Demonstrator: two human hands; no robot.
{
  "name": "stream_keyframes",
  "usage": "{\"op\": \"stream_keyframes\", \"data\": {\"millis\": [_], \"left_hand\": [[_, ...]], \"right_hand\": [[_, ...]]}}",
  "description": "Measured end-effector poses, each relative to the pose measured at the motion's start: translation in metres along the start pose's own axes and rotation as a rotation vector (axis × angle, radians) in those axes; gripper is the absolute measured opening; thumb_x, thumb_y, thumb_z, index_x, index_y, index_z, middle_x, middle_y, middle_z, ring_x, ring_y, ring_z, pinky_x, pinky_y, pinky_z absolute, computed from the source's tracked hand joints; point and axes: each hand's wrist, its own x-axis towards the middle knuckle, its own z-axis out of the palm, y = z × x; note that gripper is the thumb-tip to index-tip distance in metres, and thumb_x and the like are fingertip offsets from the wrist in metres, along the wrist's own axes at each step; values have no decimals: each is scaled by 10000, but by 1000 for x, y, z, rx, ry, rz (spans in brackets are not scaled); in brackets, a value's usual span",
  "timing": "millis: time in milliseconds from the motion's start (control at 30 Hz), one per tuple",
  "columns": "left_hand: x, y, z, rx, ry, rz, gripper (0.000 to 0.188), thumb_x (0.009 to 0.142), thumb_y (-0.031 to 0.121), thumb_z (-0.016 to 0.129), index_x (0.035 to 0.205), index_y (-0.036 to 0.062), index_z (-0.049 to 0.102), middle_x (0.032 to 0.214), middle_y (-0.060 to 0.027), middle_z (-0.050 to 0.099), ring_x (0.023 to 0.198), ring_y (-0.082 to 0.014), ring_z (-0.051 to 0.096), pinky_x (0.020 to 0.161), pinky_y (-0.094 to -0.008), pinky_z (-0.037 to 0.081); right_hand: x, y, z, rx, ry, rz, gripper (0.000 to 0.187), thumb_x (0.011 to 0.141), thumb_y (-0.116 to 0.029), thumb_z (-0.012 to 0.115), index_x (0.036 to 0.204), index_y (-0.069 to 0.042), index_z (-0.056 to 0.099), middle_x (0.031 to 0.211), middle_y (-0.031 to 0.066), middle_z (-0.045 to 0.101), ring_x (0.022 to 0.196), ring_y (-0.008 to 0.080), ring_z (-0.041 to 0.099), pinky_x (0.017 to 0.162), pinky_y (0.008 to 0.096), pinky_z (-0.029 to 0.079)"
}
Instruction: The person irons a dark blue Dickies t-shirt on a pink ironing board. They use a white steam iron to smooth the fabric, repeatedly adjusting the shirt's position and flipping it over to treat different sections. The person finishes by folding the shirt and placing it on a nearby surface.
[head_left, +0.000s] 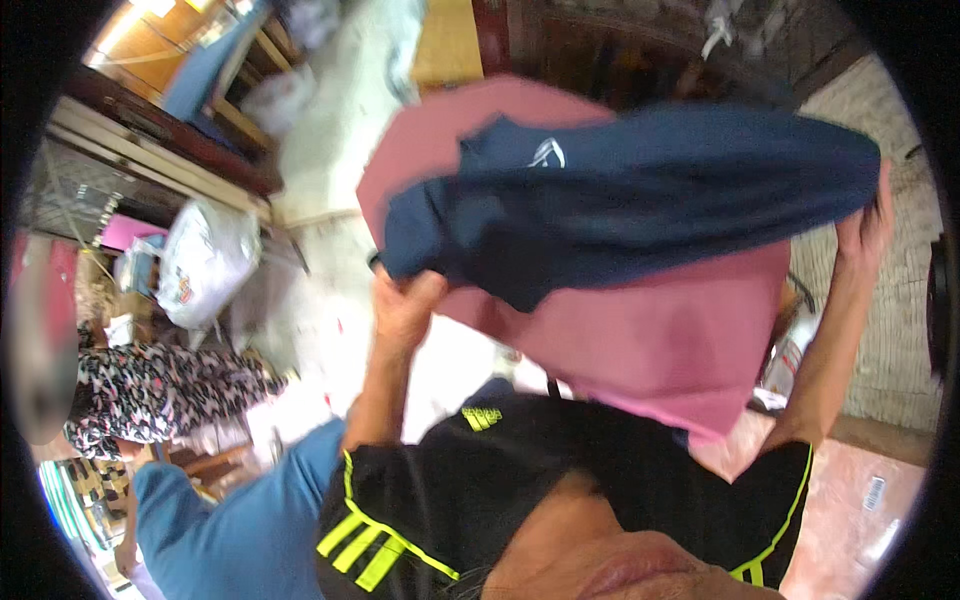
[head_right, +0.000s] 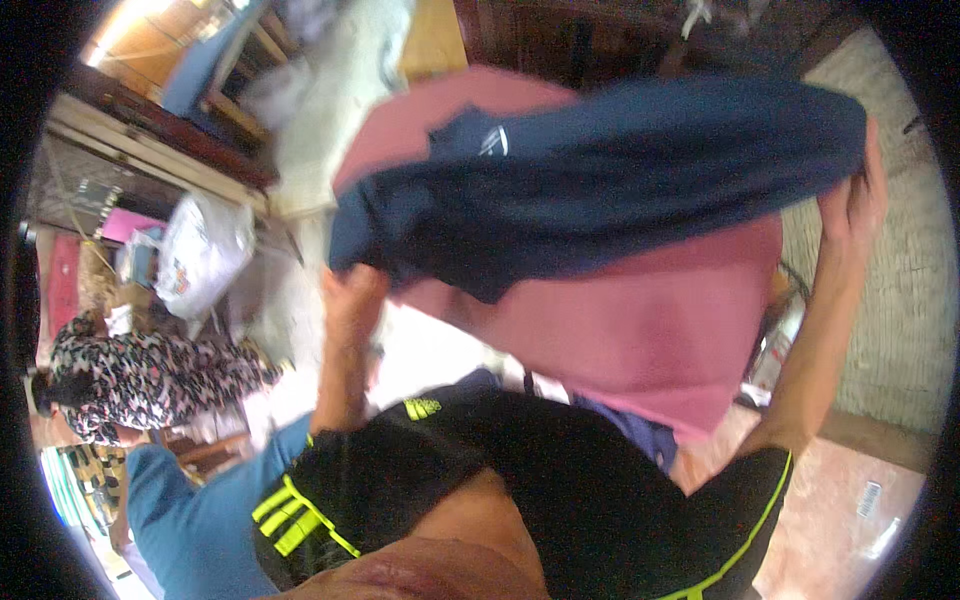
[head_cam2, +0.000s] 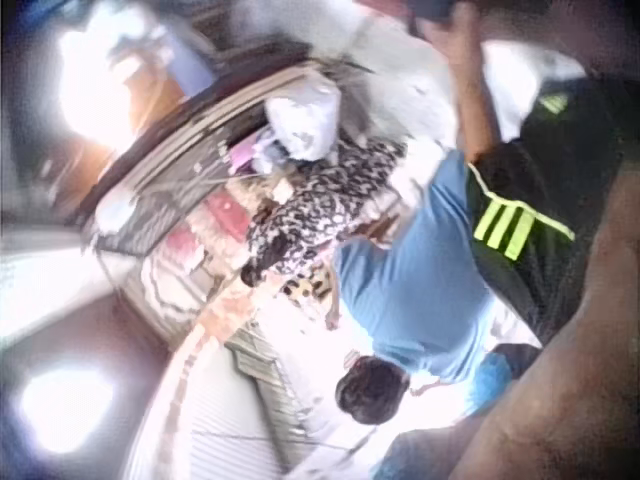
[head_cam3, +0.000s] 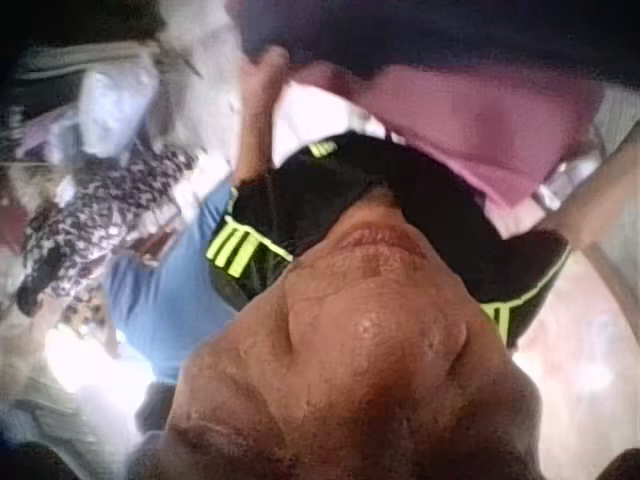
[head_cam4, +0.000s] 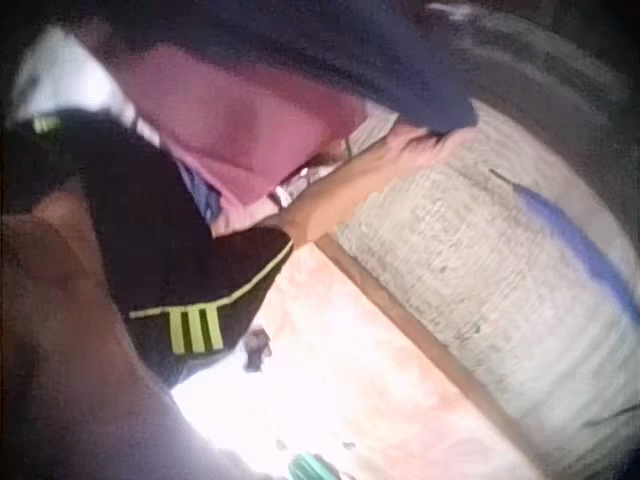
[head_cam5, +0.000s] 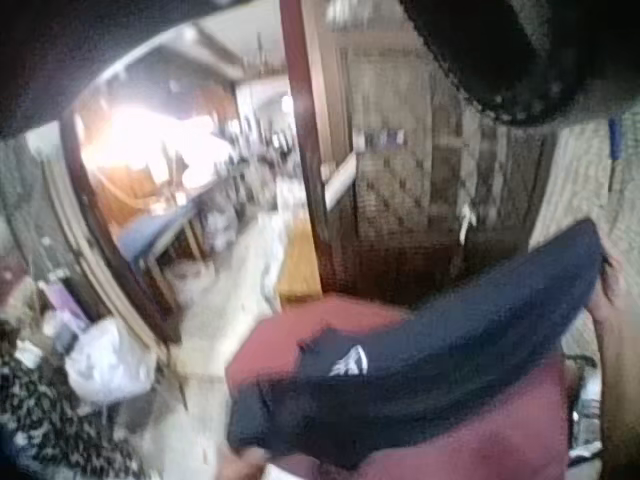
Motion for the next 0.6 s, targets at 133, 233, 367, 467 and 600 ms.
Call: {"op": "stream_keyframes", "data": {"millis": [133, 233, 367, 467, 600], "left_hand": [[-20, 40, 66, 54, 34, 248, 162, 933, 14, 658, 1090, -24, 659, 1081, -88, 687, 1011, -190, 656, 930, -350, 512], [-3, 75, 56, -8, -29, 391, 181, 949, 55, 658, 1122, 7, 634, 1072, -101, 695, 963, -180, 680, 884, -351, 544], [17, 126, 94, 85, -127, 569, 496, 947, 101, 645, 1390, 4, 447, 1286, -150, 600, 1129, -243, 632, 1027, -396, 485], [36, 146, 130, 212, -186, 485, 522, 923, 71, 646, 1401, -3, 452, 1277, -159, 602, 1127, -252, 640, 993, -365, 512], [103, 145, 181, 454, -127, 317, 518, 889, 141, 718, 1345, -20, 533, 1172, -151, 658, 1079, -224, 644, 958, -328, 507]], "right_hand": [[-60, -24, 3, -20, 125, -297, 364, 1050, -141, 507, 1375, 21, 532, 1381, 163, 589, 1284, 261, 553, 1148, 421, 395], [-117, -82, 12, -158, 397, -442, 425, 1035, -123, 511, 1437, 10, 478, 1440, 157, 544, 1330, 266, 518, 1175, 421, 367], [-174, -128, 27, -285, 306, -442, 458, 1030, -123, 509, 1466, 3, 452, 1461, 155, 528, 1347, 269, 502, 1182, 421, 353], [-201, -133, 28, -522, 521, -453, 469, 1026, -126, 518, 1472, 3, 445, 1465, 151, 524, 1348, 264, 498, 1181, 415, 347], [-210, -150, 13, -889, 821, -342, 486, 1022, -131, 530, 1479, 2, 436, 1469, 147, 519, 1350, 258, 492, 1179, 406, 338]]}}
